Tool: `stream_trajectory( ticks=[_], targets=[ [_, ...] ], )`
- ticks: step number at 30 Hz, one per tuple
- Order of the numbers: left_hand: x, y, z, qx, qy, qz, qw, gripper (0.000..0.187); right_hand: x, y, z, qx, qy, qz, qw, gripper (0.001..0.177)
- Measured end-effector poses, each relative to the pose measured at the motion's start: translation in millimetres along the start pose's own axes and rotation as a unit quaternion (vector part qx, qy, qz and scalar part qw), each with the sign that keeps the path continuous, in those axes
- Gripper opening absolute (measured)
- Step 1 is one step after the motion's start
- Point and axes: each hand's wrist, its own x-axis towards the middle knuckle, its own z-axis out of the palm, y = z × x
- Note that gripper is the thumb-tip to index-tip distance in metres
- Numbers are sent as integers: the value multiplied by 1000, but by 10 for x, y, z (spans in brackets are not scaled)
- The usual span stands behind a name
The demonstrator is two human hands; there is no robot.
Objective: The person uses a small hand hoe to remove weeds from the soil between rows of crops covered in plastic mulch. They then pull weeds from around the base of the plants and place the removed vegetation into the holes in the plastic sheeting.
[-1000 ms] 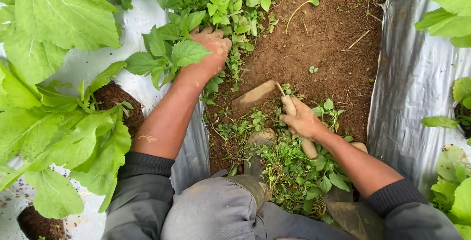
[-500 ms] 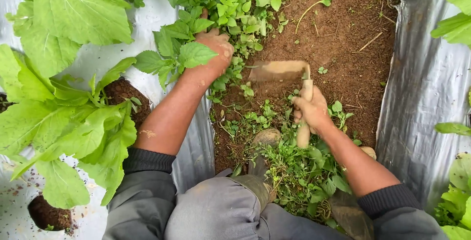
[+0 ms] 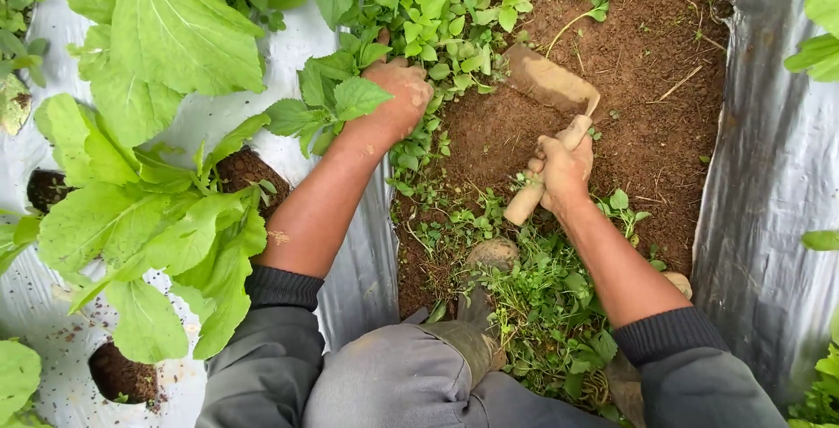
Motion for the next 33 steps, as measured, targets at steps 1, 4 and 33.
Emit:
stream_trajectory(
  ticks=[1, 4, 33],
  targets=[
    [-41, 34, -271, 2, 1, 1, 1000, 4, -121, 12, 64, 2, 1, -1, 1000, 24],
    [-101, 49, -842, 87, -69, 32, 993, 12, -376, -42, 160, -146, -79, 10, 986, 23],
    [-76, -97, -723, -97, -65, 32, 993, 21, 244, -311, 281, -28, -122, 93, 988, 26]
  ],
)
